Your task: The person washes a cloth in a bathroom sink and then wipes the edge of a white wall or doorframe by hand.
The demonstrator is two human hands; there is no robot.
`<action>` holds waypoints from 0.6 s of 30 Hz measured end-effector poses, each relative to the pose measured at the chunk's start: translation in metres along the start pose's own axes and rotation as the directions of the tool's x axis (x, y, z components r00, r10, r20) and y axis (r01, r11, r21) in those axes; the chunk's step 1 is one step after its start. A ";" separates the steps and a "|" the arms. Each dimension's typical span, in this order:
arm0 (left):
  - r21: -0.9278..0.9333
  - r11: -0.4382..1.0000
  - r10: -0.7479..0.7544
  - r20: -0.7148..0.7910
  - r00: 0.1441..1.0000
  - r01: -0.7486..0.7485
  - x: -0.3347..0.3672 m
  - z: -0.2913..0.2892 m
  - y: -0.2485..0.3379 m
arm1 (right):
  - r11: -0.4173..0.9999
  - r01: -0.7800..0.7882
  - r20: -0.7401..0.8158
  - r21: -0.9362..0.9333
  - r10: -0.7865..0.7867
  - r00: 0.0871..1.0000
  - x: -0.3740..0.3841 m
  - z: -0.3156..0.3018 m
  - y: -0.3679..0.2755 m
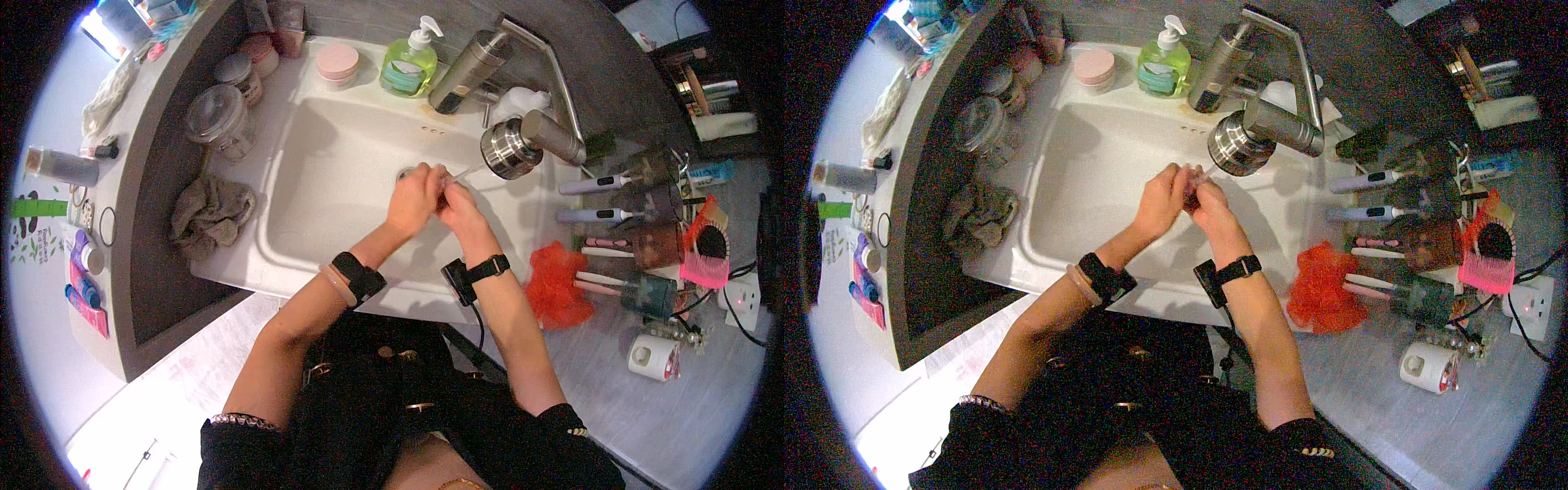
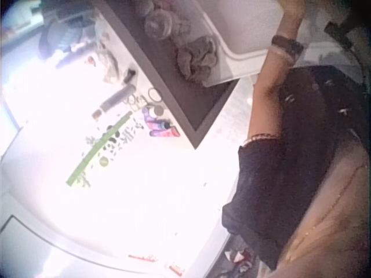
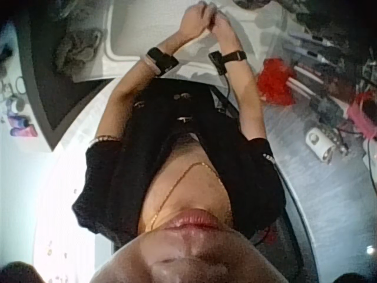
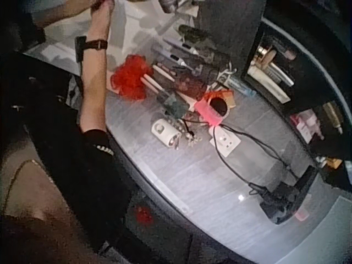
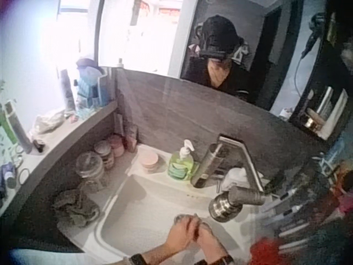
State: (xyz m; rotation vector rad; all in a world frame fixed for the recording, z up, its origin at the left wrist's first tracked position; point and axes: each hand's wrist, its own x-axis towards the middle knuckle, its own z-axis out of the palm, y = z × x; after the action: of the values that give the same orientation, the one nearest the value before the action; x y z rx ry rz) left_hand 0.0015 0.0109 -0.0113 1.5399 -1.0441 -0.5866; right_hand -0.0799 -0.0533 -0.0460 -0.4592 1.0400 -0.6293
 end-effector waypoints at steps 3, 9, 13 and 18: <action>0.123 0.990 0.064 0.022 0.998 -0.066 -0.001 0.002 0.013 | 0.990 -0.126 0.129 0.071 0.116 0.985 -0.011 0.011 -0.006; 0.454 0.891 -0.062 0.117 0.991 0.002 0.016 0.003 0.019 | 0.971 -0.184 0.048 0.156 0.178 0.983 0.006 0.006 0.002; 0.442 0.897 -0.027 0.102 0.994 -0.021 0.015 0.006 0.011 | 0.976 -0.186 0.085 0.115 0.176 0.981 0.002 0.005 0.000; 0.468 0.883 -0.101 0.132 0.986 0.028 0.022 0.001 -0.007 | 0.892 -0.249 0.197 -0.378 0.340 0.919 -0.018 0.006 -0.019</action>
State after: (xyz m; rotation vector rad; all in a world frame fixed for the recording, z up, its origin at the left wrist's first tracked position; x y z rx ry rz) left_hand 0.0135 -0.0090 -0.0145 1.9801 -1.3236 -0.5285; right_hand -0.0859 -0.0548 -0.0194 -0.6555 0.9462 -0.1013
